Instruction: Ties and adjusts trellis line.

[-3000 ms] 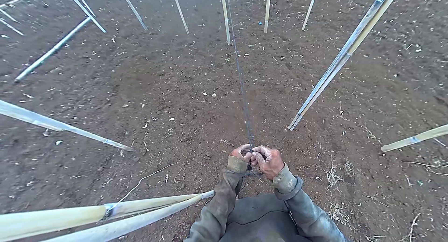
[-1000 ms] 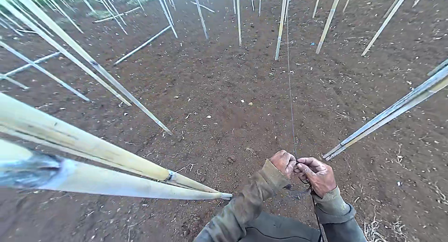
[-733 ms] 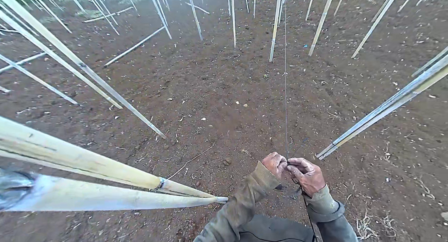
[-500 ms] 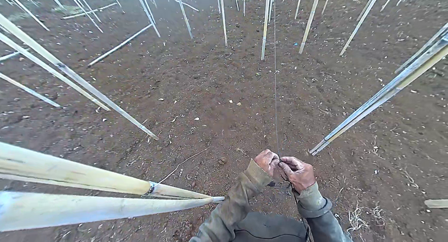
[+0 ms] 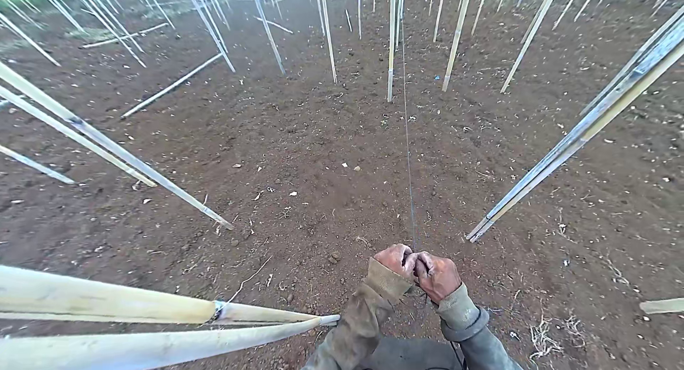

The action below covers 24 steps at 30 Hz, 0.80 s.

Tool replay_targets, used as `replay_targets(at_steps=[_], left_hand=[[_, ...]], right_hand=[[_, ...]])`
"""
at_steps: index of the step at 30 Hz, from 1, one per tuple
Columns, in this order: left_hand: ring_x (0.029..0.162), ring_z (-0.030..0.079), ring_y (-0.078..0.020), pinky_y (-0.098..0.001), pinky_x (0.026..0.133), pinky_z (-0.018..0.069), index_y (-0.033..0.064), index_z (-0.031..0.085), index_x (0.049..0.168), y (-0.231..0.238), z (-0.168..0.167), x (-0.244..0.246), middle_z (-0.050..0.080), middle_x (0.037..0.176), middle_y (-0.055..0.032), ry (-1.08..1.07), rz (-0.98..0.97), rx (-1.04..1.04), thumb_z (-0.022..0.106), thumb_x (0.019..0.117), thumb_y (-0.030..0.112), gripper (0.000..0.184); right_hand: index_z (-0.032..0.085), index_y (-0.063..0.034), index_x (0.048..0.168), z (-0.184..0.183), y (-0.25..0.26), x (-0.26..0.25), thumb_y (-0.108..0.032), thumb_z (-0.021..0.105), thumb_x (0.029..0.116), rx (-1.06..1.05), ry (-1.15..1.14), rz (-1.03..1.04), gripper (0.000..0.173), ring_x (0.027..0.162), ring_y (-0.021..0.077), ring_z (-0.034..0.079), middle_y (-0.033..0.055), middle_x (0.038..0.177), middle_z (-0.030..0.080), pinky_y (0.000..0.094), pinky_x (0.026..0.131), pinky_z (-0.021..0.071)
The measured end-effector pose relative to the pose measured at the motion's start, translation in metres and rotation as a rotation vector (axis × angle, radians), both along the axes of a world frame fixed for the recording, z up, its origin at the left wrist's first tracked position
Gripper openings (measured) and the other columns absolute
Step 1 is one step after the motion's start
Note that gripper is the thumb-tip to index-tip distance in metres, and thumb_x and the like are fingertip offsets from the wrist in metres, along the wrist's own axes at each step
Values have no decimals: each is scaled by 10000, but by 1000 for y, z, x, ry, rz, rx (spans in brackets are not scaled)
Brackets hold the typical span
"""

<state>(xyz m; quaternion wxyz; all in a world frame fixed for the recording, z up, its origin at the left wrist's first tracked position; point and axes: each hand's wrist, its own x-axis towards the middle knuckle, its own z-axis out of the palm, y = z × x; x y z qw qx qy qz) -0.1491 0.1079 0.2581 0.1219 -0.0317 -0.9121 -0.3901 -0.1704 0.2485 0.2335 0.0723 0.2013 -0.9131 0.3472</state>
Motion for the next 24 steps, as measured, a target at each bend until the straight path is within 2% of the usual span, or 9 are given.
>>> replay_targets(at_steps=[2, 5, 7, 9, 13, 16, 19, 21, 24], left_hand=[[901, 754, -292, -433, 885, 586, -77, 729, 1098, -3, 12, -1, 756, 986, -212, -147, -50, 47, 625, 978, 134, 264], [1002, 742, -296, -433, 967, 553, -73, 722, 1158, -6, 19, -3, 748, 1073, -226, -248, -69, 126, 591, 1007, 110, 271], [970, 733, -231, -390, 953, 555, -36, 718, 1183, -10, 17, -8, 746, 1071, -188, -374, -52, 245, 600, 1019, 132, 262], [890, 728, -201, -374, 897, 572, -24, 720, 1150, -9, 10, -10, 744, 1013, -164, -420, -24, 293, 616, 1014, 145, 240], [940, 717, -269, -420, 923, 548, -59, 718, 1116, 2, 12, -6, 734, 1022, -206, -341, 15, 163, 589, 1015, 124, 246], [965, 731, -333, -462, 927, 561, -84, 731, 1061, 10, 8, -5, 738, 1012, -237, -163, 12, 59, 592, 990, 89, 233], [1008, 731, -362, -481, 948, 561, -93, 729, 1078, 15, 13, -3, 735, 1056, -253, -95, 3, -34, 580, 998, 73, 237], [936, 749, -357, -475, 876, 595, -85, 743, 1029, 17, 2, -4, 744, 992, -240, 46, 9, -97, 601, 969, 65, 216], [827, 755, -315, -431, 783, 621, -74, 744, 965, 21, -13, -4, 747, 919, -209, 214, 71, -88, 655, 917, 58, 167]], right_hand=[[763, 21, 917, -4, 0, -1, -158, 570, 939, -37, 21, 11, 264, 712, 349, 749, 168, 768, 742, 574, 645, 586], [777, 12, 933, -6, 1, -2, -158, 576, 940, -116, 15, 14, 264, 716, 299, 756, 148, 789, 756, 528, 675, 607], [783, 8, 950, -8, 3, -3, -160, 577, 950, -150, -15, 19, 266, 721, 277, 757, 138, 802, 762, 505, 699, 616], [783, 0, 975, -11, 6, -3, -175, 580, 959, -151, -75, 9, 268, 723, 267, 755, 128, 812, 764, 502, 713, 616], [722, -13, 1159, -8, 1, 1, -184, 638, 941, -175, -118, -133, 290, 654, 304, 735, 121, 783, 760, 554, 634, 581], [762, -28, 1066, -5, -1, 1, -172, 636, 916, -121, 45, -173, 243, 653, 308, 740, 116, 797, 766, 552, 592, 583], [785, -33, 1018, 1, 1, 1, -144, 648, 917, -74, 184, -156, 203, 728, 317, 756, 140, 952, 777, 530, 595, 599], [790, -36, 1006, 1, 1, 1, -140, 649, 914, -42, 252, -156, 198, 710, 322, 751, 149, 964, 773, 517, 558, 591], [789, -18, 987, -6, 0, -1, -130, 630, 906, -52, 296, -163, 211, 688, 318, 754, 147, 881, 774, 516, 553, 592]])
